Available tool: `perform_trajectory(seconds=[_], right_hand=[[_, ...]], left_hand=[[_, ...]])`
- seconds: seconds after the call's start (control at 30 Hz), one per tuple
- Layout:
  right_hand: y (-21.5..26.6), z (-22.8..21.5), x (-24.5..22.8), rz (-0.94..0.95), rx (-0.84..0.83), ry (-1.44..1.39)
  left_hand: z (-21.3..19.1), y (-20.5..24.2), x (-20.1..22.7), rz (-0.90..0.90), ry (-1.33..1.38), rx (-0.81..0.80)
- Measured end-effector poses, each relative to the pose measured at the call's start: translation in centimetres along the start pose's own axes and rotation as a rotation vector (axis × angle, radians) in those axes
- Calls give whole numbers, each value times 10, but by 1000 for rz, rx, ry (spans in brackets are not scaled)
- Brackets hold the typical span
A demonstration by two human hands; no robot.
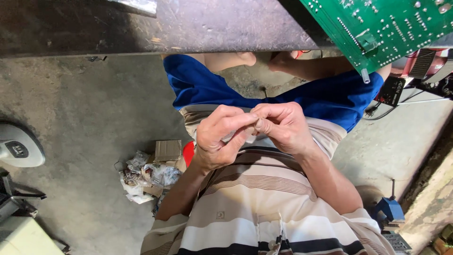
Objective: The person uses pliers to trim components on a green circuit board held in their hands. They then handle a small plastic bag containing electronic parts, opening it and manipulating its contents while seated.
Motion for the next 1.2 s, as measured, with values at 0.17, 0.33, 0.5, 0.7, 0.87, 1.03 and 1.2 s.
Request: perform_trajectory(seconds=[0.17,0.33,0.5,0.7,0.87,1.03,1.2], right_hand=[[21,-12,8,176,-35,-53],[22,-16,1,248,-1,43],[19,-15,-11,271,5,76],[17,-11,-15,286,-39,143],[19,-9,-3,246,-15,-27],[10,3,-17,199,-10,-105],[4,11,-25,197,41,-56]], left_hand=[[-12,-2,4,-10,-16,-172],[-6,1,1,-29,-58,-141],[5,1,-2,85,-85,-53],[11,11,-10,145,-157,-4],[16,6,-5,-45,125,-17],[34,-7,9,-291,949,115],[31,1,-2,-433,1225,115]])
Point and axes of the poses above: each hand's wrist, its own y-axis away from the middle knuckle, its own z-axis out of the palm, x = y × z, the point moved 1 cm from there along -y, towards the middle knuckle, and after that the axes turned 13 degrees about -x, right-handed, at the moved point
